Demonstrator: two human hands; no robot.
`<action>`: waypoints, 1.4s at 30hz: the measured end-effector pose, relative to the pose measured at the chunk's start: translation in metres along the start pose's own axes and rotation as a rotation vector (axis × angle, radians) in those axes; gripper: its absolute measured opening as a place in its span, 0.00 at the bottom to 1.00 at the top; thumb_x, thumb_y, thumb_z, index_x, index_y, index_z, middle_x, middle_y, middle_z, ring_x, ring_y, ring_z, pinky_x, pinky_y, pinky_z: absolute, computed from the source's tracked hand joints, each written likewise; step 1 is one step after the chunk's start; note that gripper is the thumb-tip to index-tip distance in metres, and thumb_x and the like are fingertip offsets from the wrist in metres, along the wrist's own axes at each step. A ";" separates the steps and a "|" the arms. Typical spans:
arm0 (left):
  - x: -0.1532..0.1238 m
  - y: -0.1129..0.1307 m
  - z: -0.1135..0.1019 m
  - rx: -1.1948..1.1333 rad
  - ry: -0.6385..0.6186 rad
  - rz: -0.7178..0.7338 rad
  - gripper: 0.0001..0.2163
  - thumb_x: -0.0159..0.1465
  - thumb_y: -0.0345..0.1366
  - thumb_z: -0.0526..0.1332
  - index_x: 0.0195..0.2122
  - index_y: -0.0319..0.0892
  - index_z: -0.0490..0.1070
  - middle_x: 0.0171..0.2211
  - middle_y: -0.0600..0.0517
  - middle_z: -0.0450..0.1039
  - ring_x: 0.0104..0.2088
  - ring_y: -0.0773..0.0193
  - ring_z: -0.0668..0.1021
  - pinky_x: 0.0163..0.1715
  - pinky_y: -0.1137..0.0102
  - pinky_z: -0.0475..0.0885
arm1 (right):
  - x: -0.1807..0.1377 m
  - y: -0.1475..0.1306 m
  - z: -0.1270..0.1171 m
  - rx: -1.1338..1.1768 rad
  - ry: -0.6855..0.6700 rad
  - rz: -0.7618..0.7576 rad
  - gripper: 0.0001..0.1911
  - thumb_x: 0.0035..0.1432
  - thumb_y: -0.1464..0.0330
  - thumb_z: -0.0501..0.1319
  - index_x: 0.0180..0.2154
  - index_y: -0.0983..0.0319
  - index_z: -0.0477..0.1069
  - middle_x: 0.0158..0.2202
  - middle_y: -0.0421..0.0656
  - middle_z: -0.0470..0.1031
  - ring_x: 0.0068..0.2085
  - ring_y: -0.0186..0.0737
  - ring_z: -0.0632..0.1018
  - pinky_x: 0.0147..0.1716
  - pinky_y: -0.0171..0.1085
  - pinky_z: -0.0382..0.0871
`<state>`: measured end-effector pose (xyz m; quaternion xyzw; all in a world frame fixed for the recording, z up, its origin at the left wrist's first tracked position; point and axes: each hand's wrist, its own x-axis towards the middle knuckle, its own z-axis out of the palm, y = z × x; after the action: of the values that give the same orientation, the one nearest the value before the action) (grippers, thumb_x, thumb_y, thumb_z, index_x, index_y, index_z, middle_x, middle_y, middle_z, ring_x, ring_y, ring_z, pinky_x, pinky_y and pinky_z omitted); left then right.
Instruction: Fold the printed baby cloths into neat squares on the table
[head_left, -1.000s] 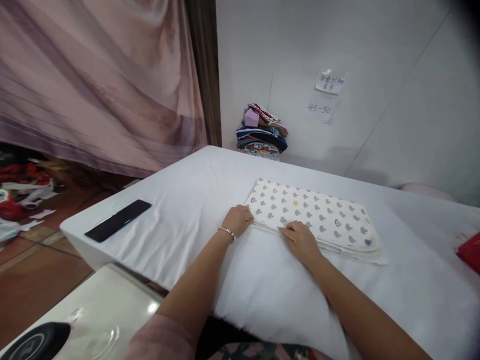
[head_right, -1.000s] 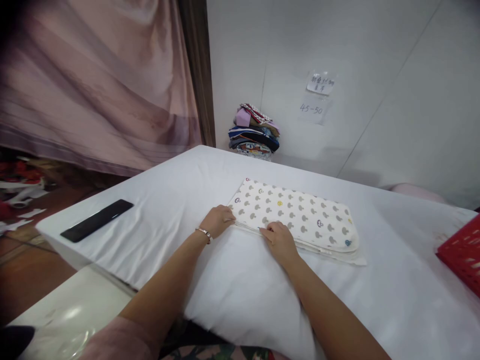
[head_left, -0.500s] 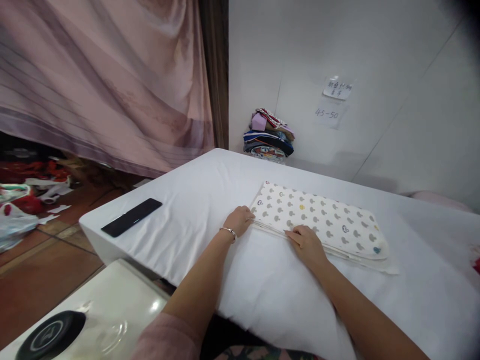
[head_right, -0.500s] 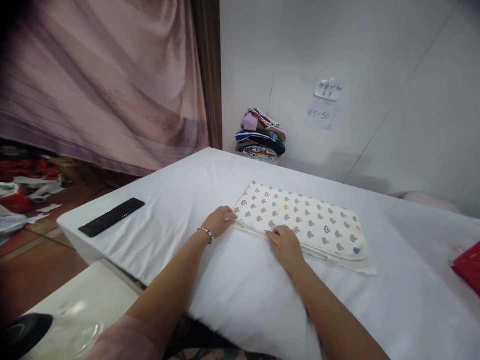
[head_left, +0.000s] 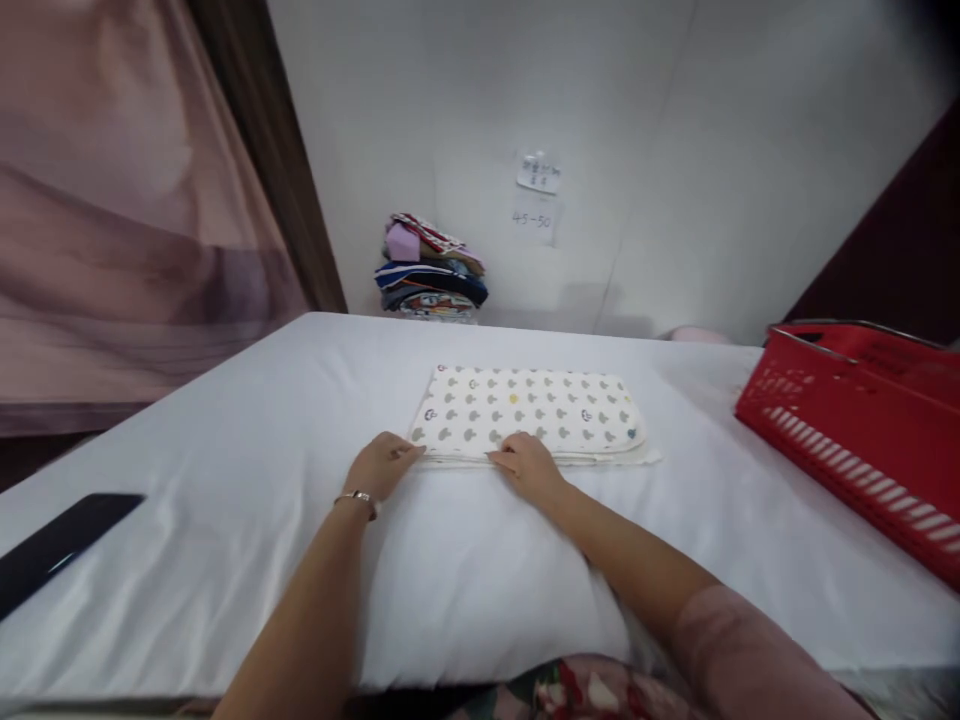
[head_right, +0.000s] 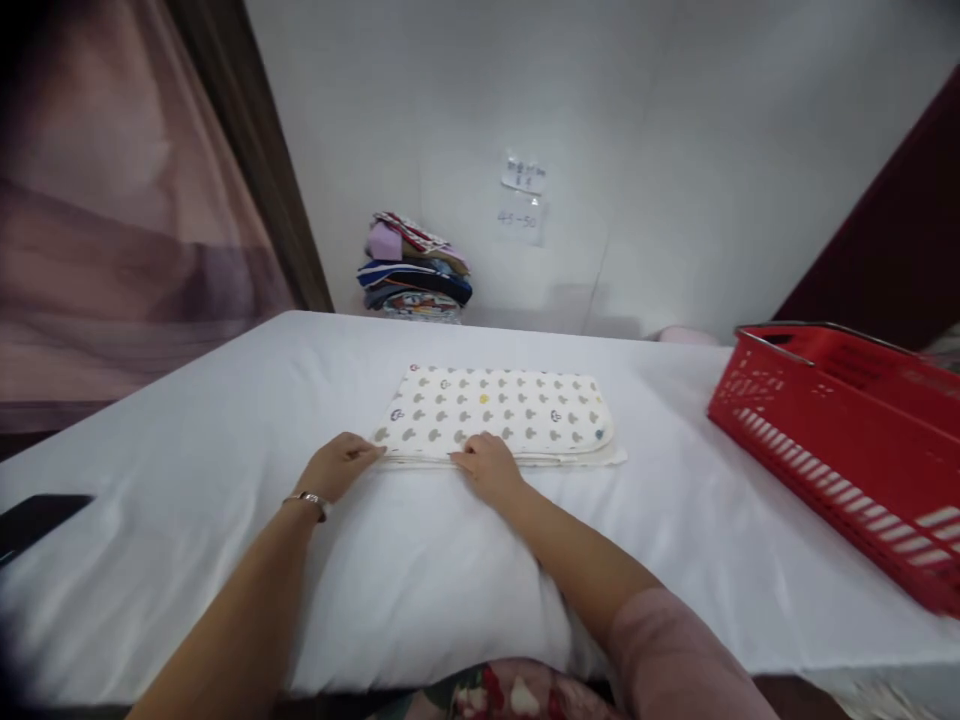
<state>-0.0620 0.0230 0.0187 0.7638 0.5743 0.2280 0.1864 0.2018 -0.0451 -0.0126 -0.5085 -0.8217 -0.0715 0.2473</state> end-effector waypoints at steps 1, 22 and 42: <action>0.001 0.004 0.000 0.045 0.042 -0.002 0.15 0.56 0.49 0.55 0.26 0.44 0.74 0.33 0.51 0.71 0.34 0.62 0.73 0.35 0.70 0.67 | 0.000 0.001 0.001 -0.001 -0.006 0.003 0.11 0.59 0.71 0.54 0.39 0.55 0.74 0.34 0.43 0.68 0.35 0.37 0.64 0.35 0.36 0.56; 0.007 0.051 0.043 0.061 0.017 0.394 0.13 0.60 0.40 0.50 0.28 0.44 0.71 0.31 0.51 0.70 0.36 0.60 0.71 0.39 0.65 0.65 | -0.100 0.078 -0.089 0.065 0.044 0.275 0.12 0.60 0.68 0.53 0.41 0.58 0.74 0.44 0.44 0.74 0.46 0.39 0.72 0.47 0.42 0.65; 0.002 0.049 0.045 0.055 0.044 0.418 0.11 0.61 0.37 0.51 0.29 0.43 0.72 0.31 0.50 0.70 0.36 0.60 0.70 0.39 0.66 0.64 | -0.076 0.079 -0.090 0.054 -0.005 0.271 0.13 0.60 0.68 0.51 0.41 0.59 0.73 0.41 0.44 0.75 0.43 0.41 0.73 0.44 0.42 0.66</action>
<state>0.0028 0.0102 0.0089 0.8659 0.4135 0.2624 0.1018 0.3277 -0.1019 0.0191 -0.6081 -0.7478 -0.0138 0.2661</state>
